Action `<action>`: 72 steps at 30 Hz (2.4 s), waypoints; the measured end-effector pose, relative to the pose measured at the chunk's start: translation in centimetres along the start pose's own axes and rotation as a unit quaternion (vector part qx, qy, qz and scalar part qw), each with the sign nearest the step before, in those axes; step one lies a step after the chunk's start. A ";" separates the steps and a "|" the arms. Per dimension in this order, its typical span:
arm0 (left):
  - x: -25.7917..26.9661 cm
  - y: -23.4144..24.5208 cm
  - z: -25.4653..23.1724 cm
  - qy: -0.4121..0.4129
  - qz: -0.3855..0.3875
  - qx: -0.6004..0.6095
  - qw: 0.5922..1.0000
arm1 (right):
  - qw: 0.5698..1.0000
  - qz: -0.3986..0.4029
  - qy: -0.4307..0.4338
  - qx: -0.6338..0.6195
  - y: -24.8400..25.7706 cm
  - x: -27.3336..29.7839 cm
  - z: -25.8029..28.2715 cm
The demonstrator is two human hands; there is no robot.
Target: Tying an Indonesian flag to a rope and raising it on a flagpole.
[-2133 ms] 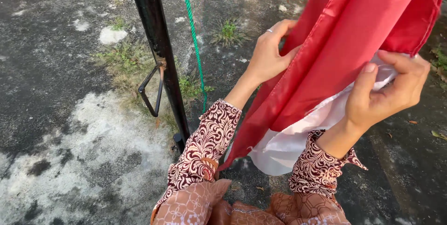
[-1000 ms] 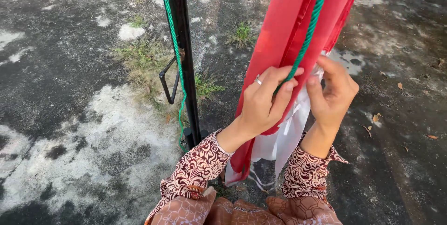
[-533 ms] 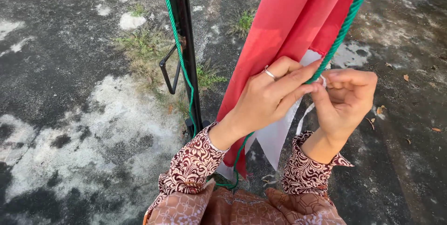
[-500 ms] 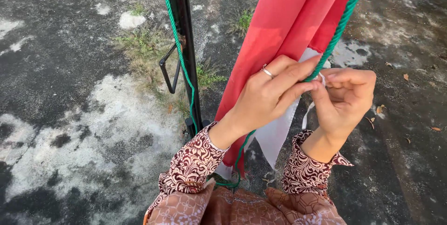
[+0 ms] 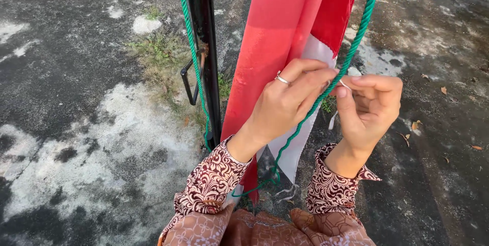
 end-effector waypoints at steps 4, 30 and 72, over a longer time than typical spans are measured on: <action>-0.3 0.6 0.2 -0.062 0.012 -0.089 0.994 | 0.999 0.014 0.025 0.014 0.4 0.1 -1.1; 1.4 0.1 3.3 0.083 -0.124 0.083 0.985 | 0.862 0.162 0.410 0.251 -4.7 -3.9 5.9; -1.1 1.3 0.5 0.065 -0.003 0.041 0.997 | 0.978 -0.091 0.171 0.070 -2.3 0.5 -0.2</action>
Point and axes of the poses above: each hand's wrist, its own x-axis away from the middle knuckle, its own y-axis out of the back of the hand, z = x × y, the point moved 2 cm from there along -x, towards the middle knuckle, and after that the axes turned 7 degrees about -z, right-handed, at the moved point
